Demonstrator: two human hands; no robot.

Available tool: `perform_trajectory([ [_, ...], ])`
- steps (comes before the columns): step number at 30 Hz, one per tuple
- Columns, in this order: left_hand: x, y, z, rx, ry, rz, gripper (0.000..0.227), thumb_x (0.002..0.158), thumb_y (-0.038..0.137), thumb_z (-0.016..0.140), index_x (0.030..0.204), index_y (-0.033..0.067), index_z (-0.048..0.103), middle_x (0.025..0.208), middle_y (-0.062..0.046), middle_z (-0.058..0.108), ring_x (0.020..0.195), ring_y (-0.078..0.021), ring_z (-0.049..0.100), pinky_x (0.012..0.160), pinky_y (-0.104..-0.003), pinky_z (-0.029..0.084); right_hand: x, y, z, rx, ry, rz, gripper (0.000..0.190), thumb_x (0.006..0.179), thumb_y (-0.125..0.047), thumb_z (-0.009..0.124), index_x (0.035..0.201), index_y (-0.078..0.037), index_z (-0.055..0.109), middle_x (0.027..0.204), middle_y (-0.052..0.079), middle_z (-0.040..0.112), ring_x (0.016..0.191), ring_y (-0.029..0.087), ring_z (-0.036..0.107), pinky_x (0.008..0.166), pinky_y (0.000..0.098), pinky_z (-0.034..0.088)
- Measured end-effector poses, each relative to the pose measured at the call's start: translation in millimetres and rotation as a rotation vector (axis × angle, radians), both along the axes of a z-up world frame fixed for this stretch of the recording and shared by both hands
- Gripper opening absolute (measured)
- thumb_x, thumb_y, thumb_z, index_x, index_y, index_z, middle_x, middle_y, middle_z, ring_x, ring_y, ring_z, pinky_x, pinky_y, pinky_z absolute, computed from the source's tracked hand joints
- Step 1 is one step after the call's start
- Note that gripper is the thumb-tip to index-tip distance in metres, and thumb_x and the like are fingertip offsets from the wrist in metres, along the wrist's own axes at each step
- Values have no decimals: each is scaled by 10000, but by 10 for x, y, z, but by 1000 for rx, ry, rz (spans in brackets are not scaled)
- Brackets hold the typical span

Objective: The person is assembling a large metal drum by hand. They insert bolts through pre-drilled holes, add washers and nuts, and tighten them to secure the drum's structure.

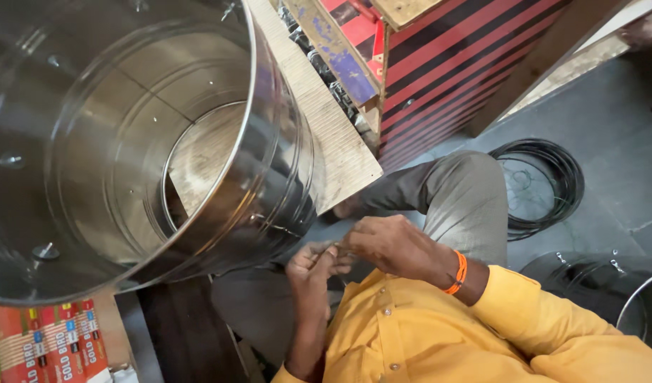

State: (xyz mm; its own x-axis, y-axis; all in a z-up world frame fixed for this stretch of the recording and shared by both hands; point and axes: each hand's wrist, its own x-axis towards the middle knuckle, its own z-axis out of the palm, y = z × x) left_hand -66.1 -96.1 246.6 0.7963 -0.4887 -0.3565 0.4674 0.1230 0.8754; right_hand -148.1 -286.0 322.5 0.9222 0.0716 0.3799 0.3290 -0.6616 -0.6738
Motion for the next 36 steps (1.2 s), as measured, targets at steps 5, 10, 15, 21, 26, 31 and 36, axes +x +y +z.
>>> perform_trajectory([
  [5, 9, -76, 23, 20, -27, 50, 83, 912, 9, 657, 929, -61, 697, 826, -138, 755, 662, -178, 722, 611, -303, 602, -10, -46, -36, -17, -11, -41, 151, 898, -91, 693, 1044, -91, 656, 926, 71, 672, 851, 283, 688, 713, 381, 561],
  [10, 58, -245, 116, 32, -127, 37, 107, 942, -4, 644, 961, -90, 705, 852, -154, 754, 695, -169, 724, 644, -303, 613, 9, -78, -88, -5, -87, -134, 160, 877, -112, 732, 1027, -93, 679, 923, 67, 688, 846, 270, 700, 725, 365, 573],
  [15, 108, -365, 331, 47, -232, -61, 159, 951, 5, 603, 1035, -77, 709, 906, -137, 771, 762, -168, 758, 698, -291, 631, 47, -154, -323, 307, -58, -280, 171, 868, -71, 753, 1036, -41, 744, 914, 71, 746, 790, 145, 724, 677, 281, 578],
  [21, 186, -399, 391, 10, -216, -168, 108, 924, -53, 654, 1019, -90, 691, 874, -161, 769, 748, -177, 754, 711, -305, 639, -2, -302, -611, 929, 225, -219, 102, 879, -22, 767, 975, 8, 781, 805, 28, 726, 691, 57, 674, 606, 215, 530],
  [26, 161, -542, 404, -16, -186, -203, 91, 896, -76, 683, 982, -59, 659, 854, -114, 746, 712, -124, 693, 671, -262, 586, -7, -319, -523, 992, 236, -177, 112, 899, -18, 736, 1002, 14, 767, 830, 41, 754, 665, 64, 671, 592, 218, 539],
  [31, 182, -686, 518, -9, -231, -281, 121, 894, -104, 712, 988, -54, 652, 830, -55, 674, 706, -98, 599, 639, -232, 492, -55, -483, -282, 1036, 269, -120, 322, 896, -34, 678, 1217, -59, 673, 830, 39, 765, 650, 45, 677, 600, 202, 568],
  [36, 121, -970, 708, -109, -137, -357, 185, 894, -92, 672, 1055, -22, 615, 917, -44, 668, 825, -89, 647, 740, -228, 526, -178, -715, -293, 1027, 222, -120, 210, 930, -10, 685, 1121, 33, 759, 875, 88, 788, 703, 94, 738, 620, 227, 602],
])
